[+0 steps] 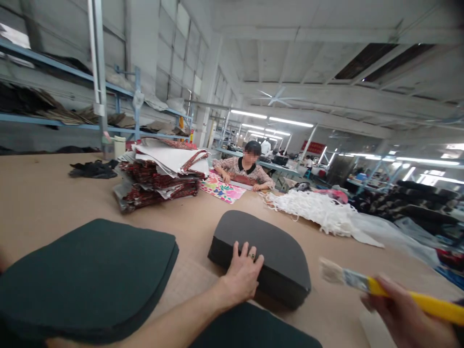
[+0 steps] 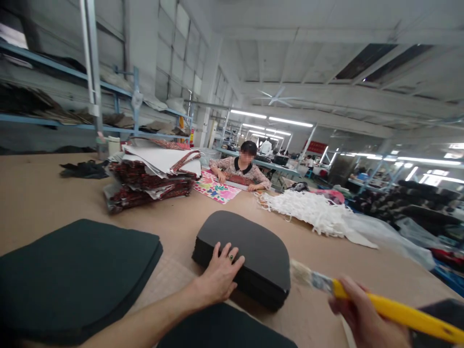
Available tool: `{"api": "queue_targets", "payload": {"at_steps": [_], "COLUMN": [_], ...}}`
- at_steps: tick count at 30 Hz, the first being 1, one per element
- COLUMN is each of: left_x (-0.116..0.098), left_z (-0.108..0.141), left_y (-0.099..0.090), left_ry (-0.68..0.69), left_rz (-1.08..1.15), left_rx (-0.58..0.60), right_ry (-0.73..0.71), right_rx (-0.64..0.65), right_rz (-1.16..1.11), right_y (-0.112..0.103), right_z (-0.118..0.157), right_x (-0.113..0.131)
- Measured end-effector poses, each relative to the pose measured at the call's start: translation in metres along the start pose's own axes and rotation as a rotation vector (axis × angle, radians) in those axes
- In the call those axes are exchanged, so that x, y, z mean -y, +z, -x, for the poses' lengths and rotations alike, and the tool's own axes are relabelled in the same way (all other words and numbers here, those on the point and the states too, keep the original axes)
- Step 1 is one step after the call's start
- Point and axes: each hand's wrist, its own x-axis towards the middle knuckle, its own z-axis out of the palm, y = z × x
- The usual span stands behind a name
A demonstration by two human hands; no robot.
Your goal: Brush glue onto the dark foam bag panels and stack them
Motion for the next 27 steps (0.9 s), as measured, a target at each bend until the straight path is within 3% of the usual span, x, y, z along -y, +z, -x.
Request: {"api": "queue_targets", "payload": {"at_steps": [1,3,6,10,15,19,25,27], "left_x": [0.002,0.004,0.006,0.010,0.017,0.018,0.015,0.015], "left_z": [0.001,0.000,-0.004,-0.012,-0.020,-0.030,-0.044,-0.047], "left_y": [0.000,0.000,-0.001,-0.001,0.011,0.036,0.075,0.084], "left_ry": [0.002,0.008,0.000,0.009,0.016,0.021,-0.054,-0.061], "left_rz": [0.007,0.024,0.046,0.113,0.157,0.115,0.071,0.069], "left_rx": [0.014,0.047,0.127,0.228,0.187,0.079,-0.077,-0.100], "right_ry": [0.029,0.005,-0.003,-0.010,-0.046,-0.080,-0.128,-0.125], "right_rx": [0.058,0.313,0.671,0.977,1.186,1.344,1.245,1.272], "right_rz": [-0.077,-0.167,-0.189,-0.073,0.042,0.128,0.142,0.141], "right_y": [0.029,0.091,0.174,0.237,0.271,0.288,0.298,0.298], "right_z": [-0.009,-0.022,-0.035,-0.049,-0.061,-0.068,-0.087,-0.090], "right_x": [0.011,0.027,0.025,-0.002,-0.018,-0.024,-0.034,-0.035]}}
